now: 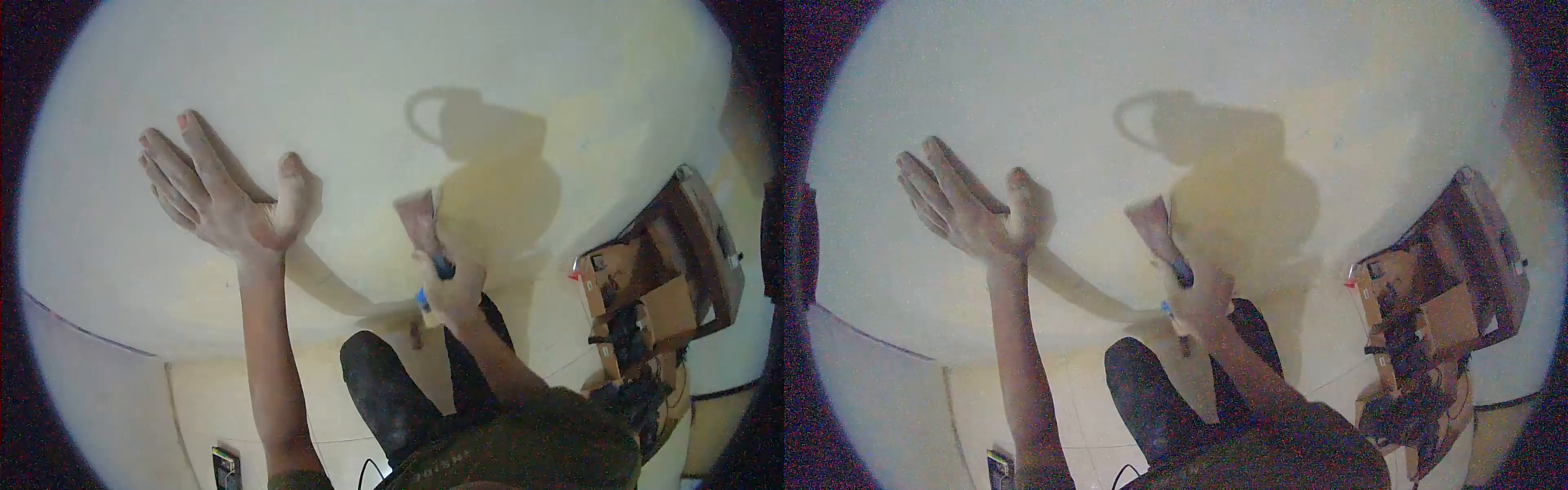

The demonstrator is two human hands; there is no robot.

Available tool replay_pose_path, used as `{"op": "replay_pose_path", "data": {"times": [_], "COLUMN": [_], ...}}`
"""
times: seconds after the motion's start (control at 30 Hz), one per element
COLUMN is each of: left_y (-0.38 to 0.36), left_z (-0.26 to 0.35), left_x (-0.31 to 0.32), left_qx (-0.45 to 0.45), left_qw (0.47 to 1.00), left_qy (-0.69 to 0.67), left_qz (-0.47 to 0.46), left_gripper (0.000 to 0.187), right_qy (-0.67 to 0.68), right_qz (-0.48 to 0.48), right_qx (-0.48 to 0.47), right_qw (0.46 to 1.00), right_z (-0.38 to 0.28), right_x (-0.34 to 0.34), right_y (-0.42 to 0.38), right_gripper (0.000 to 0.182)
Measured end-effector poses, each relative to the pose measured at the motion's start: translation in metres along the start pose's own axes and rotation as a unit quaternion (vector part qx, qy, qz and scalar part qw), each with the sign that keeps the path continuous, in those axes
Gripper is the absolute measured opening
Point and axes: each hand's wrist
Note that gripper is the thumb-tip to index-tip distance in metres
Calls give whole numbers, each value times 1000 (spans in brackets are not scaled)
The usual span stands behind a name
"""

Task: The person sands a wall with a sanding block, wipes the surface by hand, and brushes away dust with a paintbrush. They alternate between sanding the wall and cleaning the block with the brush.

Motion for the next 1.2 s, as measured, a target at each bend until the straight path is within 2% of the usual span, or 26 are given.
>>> {"op": "replay_pose_path", "data": {"times": [0.1, 0.2, 0.27, 0.33, 0.43, 0.5, 0.57, 0.63, 0.73, 0.83, 0.93, 1.0, 1.13, 1.2], "left_y": [2, 7, 11, 10, 10, 8, 10, 8, 0, -10, -8, -19, -19, -19], "left_z": [-2, -7, -15, -17, -17, -15, -15, -18, -15, -17, -24, -28, -33, -35], "left_x": [-6, -5, -2, 2, 3, 7, 7, 7, 6, 5, 4, 2, -4, -9], "left_qx": [4, 11, 10, 13, 15, 17, 25, 27, 15, 9, 5, -2, -3, -7], "left_qw": [1000, 1000, 1000, 1000, 1000, 1000, 1000, 1000, 1000, 1000, 1000, 1000, 1000, 1000], "left_qy": [4, 3, 7, 7, 8, 6, 4, 10, 10, 5, 10, 7, 0, 10], "left_qz": [-5, -5, 4, 3, -2, -5, 1, 2, 3, 0, 2, 3, -5, -17], "left_gripper": [98, 96, 99, 98, 97, 97, 97, 98, 98, 97, 96, 96, 95, 95], "right_qy": [37, 14, 8, -21, 25, 85, 74, -6, -13, 41, -19, 1, 35, 48], "right_qz": [9, -44, -25, 5, 6, 0, -14, -36, -24, -16, 9, -4, -7, -19], "right_qx": [-6, 64, 37, -31, -37, 2, 13, 0, -39, -44, -120, -133, -120, -81], "right_qw": [999, 997, 999, 999, 999, 996, 997, 999, 999, 998, 993, 991, 992, 995], "right_z": [-6, -44, -42, -19, -37, -45, -41, -27, -28, -38, -22, -18, -41, -39], "right_x": [8, 1, 11, 24, 18, 21, 22, 25, 22, 27, 41, 44, 44, 48], "right_y": [-5, 28, 22, -7, 14, 31, 25, -3, 1, 20, -6, -16, 4, -10], "right_gripper": [53, 55, 56, 56, 55, 55, 54, 53, 43, 50, 51, 52, 54, 49]}}
Point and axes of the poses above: each hand's wrist, its own y-axis towards the middle knuckle, its own x-axis out of the palm, z = x × y
